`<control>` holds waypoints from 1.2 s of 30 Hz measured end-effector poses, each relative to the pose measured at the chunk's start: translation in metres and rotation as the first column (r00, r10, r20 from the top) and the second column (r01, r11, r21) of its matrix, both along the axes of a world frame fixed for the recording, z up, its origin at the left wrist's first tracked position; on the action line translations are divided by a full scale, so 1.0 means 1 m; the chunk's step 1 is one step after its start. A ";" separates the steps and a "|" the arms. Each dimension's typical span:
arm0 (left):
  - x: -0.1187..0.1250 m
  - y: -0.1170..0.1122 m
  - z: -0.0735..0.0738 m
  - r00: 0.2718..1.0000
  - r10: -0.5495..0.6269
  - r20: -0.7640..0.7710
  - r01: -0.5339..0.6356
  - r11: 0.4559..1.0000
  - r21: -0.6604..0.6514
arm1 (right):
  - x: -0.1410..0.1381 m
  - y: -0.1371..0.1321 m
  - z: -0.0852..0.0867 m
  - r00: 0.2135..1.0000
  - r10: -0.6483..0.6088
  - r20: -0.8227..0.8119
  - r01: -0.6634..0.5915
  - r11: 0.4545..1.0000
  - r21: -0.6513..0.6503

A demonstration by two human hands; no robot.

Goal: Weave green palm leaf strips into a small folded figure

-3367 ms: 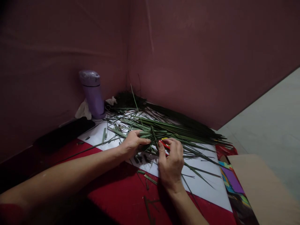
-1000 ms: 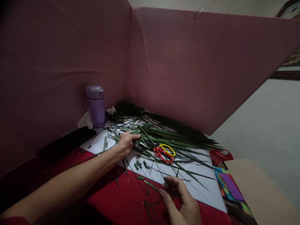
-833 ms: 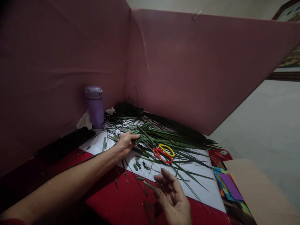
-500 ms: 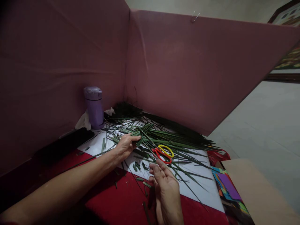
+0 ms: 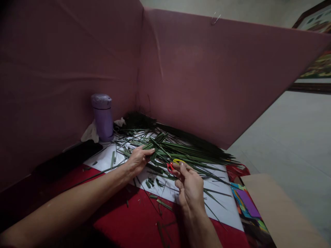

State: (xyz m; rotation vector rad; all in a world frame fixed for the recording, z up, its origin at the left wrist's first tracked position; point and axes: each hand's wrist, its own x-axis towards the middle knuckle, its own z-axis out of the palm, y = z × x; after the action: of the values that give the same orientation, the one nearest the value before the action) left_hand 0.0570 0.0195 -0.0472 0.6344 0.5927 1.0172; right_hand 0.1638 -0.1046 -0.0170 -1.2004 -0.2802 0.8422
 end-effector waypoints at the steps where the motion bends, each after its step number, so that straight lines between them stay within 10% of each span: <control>1: 0.000 0.000 0.000 1.000 -0.007 -0.005 0.007 1.000 0.009 | 0.006 0.003 0.000 1.000 0.028 -0.007 -0.028 1.000 -0.004; 13: 0.001 0.003 -0.005 0.987 -0.003 -0.164 0.029 0.988 0.154 | 0.044 0.016 0.012 0.962 0.272 0.010 -0.268 0.951 -0.153; 23: 0.000 -0.001 0.000 0.965 -0.141 -0.222 0.180 0.970 0.163 | 0.048 0.029 0.008 0.915 0.175 0.363 -0.166 0.985 -0.055; 36: 0.001 -0.010 -0.004 0.922 -0.230 -0.311 0.273 0.956 0.105 | 0.037 0.027 -0.025 0.916 0.200 0.347 -0.227 0.973 0.040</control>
State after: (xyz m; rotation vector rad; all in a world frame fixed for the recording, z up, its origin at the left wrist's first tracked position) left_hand 0.0585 0.0093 -0.0511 0.9797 0.6815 0.7304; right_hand 0.2008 -0.0775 -0.0418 -1.2528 -0.7347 0.7987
